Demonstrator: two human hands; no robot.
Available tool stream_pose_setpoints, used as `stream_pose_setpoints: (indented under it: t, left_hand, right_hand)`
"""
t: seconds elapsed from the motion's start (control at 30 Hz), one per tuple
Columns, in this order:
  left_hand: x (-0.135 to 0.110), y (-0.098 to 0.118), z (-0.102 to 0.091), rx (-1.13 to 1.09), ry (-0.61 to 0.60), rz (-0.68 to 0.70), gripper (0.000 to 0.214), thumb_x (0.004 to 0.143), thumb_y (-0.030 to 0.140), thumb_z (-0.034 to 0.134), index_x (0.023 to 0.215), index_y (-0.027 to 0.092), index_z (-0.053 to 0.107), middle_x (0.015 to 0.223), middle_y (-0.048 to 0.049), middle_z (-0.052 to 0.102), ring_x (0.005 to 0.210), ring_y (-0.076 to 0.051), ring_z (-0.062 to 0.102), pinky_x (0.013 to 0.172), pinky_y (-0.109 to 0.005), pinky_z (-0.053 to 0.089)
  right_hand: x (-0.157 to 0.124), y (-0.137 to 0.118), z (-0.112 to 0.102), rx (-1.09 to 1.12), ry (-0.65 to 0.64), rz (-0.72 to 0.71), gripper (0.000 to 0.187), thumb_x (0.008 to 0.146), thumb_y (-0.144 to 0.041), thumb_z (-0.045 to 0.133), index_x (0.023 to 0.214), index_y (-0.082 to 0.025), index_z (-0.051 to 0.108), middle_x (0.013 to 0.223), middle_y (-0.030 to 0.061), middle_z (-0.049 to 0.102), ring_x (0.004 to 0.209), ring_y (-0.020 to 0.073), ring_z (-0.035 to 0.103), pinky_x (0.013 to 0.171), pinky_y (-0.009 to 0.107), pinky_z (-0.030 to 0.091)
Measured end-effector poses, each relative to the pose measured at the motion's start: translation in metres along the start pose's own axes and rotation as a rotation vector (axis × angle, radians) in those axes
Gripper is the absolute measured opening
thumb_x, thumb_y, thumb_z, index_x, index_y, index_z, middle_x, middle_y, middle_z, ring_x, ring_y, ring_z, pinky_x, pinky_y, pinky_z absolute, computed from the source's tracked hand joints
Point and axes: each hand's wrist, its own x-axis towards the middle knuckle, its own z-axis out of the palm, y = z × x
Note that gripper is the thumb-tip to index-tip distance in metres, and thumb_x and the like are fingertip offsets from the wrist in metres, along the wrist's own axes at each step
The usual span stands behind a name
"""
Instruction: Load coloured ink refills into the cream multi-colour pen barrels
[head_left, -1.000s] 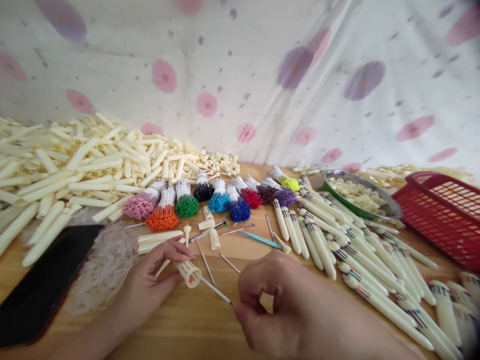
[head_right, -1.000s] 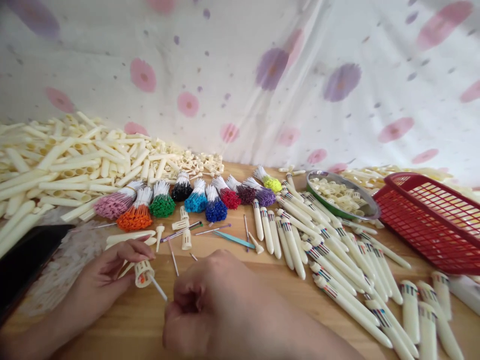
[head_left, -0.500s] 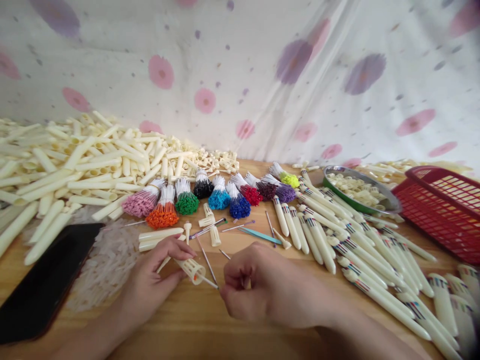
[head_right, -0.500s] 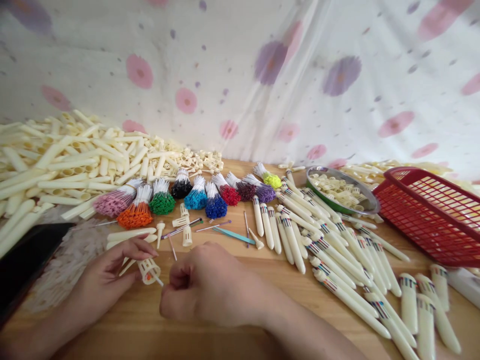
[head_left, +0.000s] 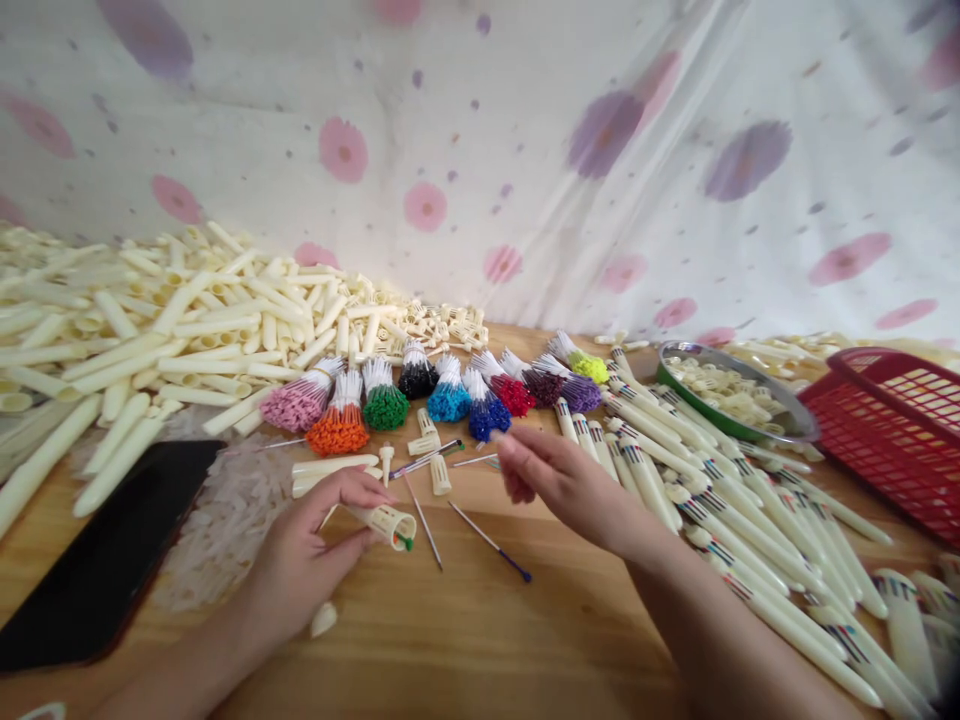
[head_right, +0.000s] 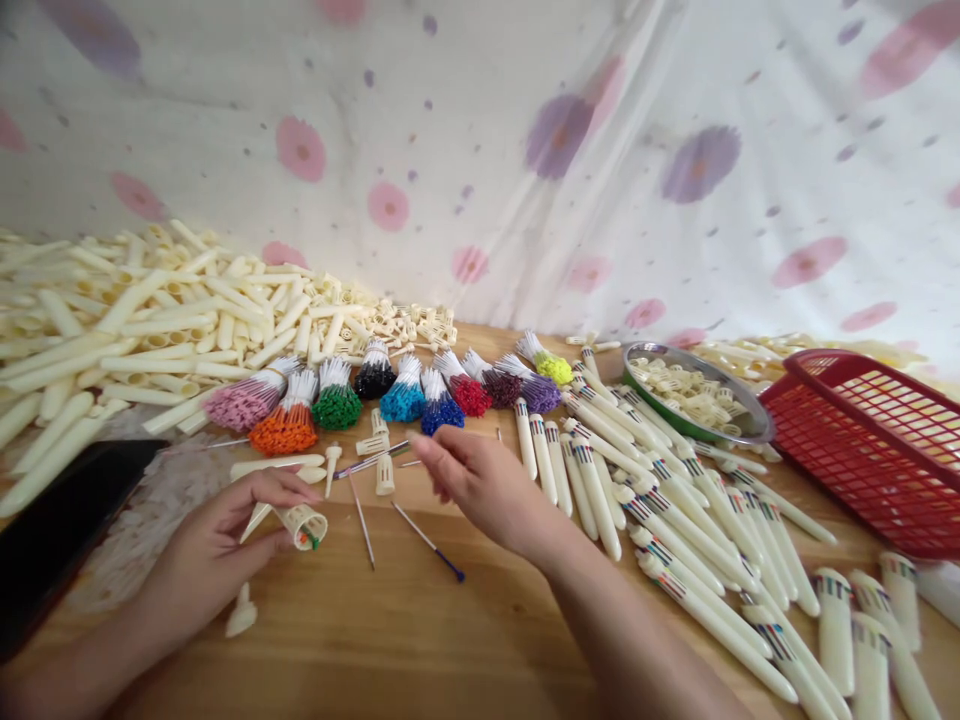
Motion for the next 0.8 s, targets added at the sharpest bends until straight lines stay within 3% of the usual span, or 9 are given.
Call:
stream_pose_setpoints:
  t: [0.1,0.17,0.27,0.37,0.5,0.63,0.7,0.8]
  left_hand:
    - [0.0,-0.002,-0.001,0.013,0.012,0.021,0.014,0.067,0.012,0.062,0.074,0.023,0.061,0.082,-0.0027,0.069,0.089,-0.021,0.063,0.087,-0.037,0.046]
    - [0.0,-0.004,-0.001,0.029,0.009,0.02,0.012,0.066,0.013,0.063,0.074,0.022,0.061,0.083,-0.0037,0.07,0.089,-0.022,0.063,0.087,-0.038,0.046]
    - [0.001,-0.006,0.0,0.057,0.012,0.03,0.01,0.067,0.016,0.063,0.075,0.022,0.06,0.085,-0.0039,0.07,0.088,-0.023,0.065,0.085,-0.038,0.048]
    - [0.002,-0.007,0.0,0.113,0.005,0.081,0.009,0.07,0.021,0.065,0.078,0.023,0.061,0.087,-0.0023,0.071,0.088,-0.021,0.066,0.082,-0.033,0.051]
    - [0.004,-0.004,-0.003,0.277,-0.07,0.238,0.015,0.076,0.025,0.064,0.091,0.025,0.065,0.092,-0.0002,0.073,0.088,-0.017,0.067,0.078,-0.024,0.053]
    - [0.004,-0.003,-0.008,0.401,-0.139,0.435,0.028,0.084,0.019,0.055,0.11,0.027,0.06,0.101,-0.0008,0.072,0.091,-0.015,0.066,0.081,-0.022,0.051]
    - [0.002,-0.004,-0.009,0.437,-0.149,0.493,0.031,0.086,0.019,0.05,0.116,0.026,0.057,0.103,-0.0027,0.071,0.094,-0.016,0.065,0.082,-0.023,0.051]
    - [-0.001,-0.004,-0.01,0.466,-0.13,0.544,0.031,0.089,0.022,0.046,0.118,0.024,0.055,0.105,-0.0046,0.07,0.095,-0.017,0.064,0.082,-0.024,0.051]
  right_hand:
    - [-0.002,0.026,0.0,-0.553,0.119,0.004,0.021,0.08,-0.039,0.058,0.083,-0.018,0.054,0.078,0.0042,0.061,0.073,0.0189,0.058,0.065,0.029,0.043]
    - [-0.003,0.044,0.007,-0.737,0.105,-0.036,0.023,0.077,-0.032,0.063,0.093,-0.017,0.054,0.092,0.008,0.061,0.086,0.0223,0.058,0.072,0.032,0.044]
    - [-0.001,0.067,0.016,-0.872,0.14,-0.042,0.014,0.081,-0.028,0.059,0.087,-0.017,0.054,0.09,0.0091,0.06,0.086,0.0226,0.059,0.073,0.031,0.043]
    - [0.003,0.075,0.016,-0.875,0.179,-0.03,0.008,0.084,-0.022,0.053,0.078,-0.018,0.05,0.082,0.0085,0.061,0.08,0.0222,0.06,0.068,0.029,0.042]
    - [-0.005,0.058,0.006,-0.614,0.168,0.008,0.006,0.088,-0.016,0.04,0.085,-0.019,0.044,0.067,0.0016,0.062,0.057,0.0164,0.058,0.051,0.023,0.037]
    - [-0.027,0.022,-0.001,-0.513,0.281,-0.274,0.012,0.092,-0.024,0.036,0.1,-0.017,0.043,0.074,0.0031,0.064,0.06,0.0156,0.058,0.052,0.023,0.039]
    - [-0.037,0.006,-0.001,-0.543,0.307,-0.429,0.016,0.094,-0.026,0.033,0.097,-0.018,0.047,0.072,0.003,0.063,0.06,0.0152,0.056,0.052,0.023,0.038]
    - [-0.046,-0.01,0.001,-0.511,0.312,-0.526,0.018,0.094,-0.024,0.037,0.086,-0.019,0.051,0.068,0.0013,0.061,0.061,0.0143,0.051,0.054,0.023,0.038]
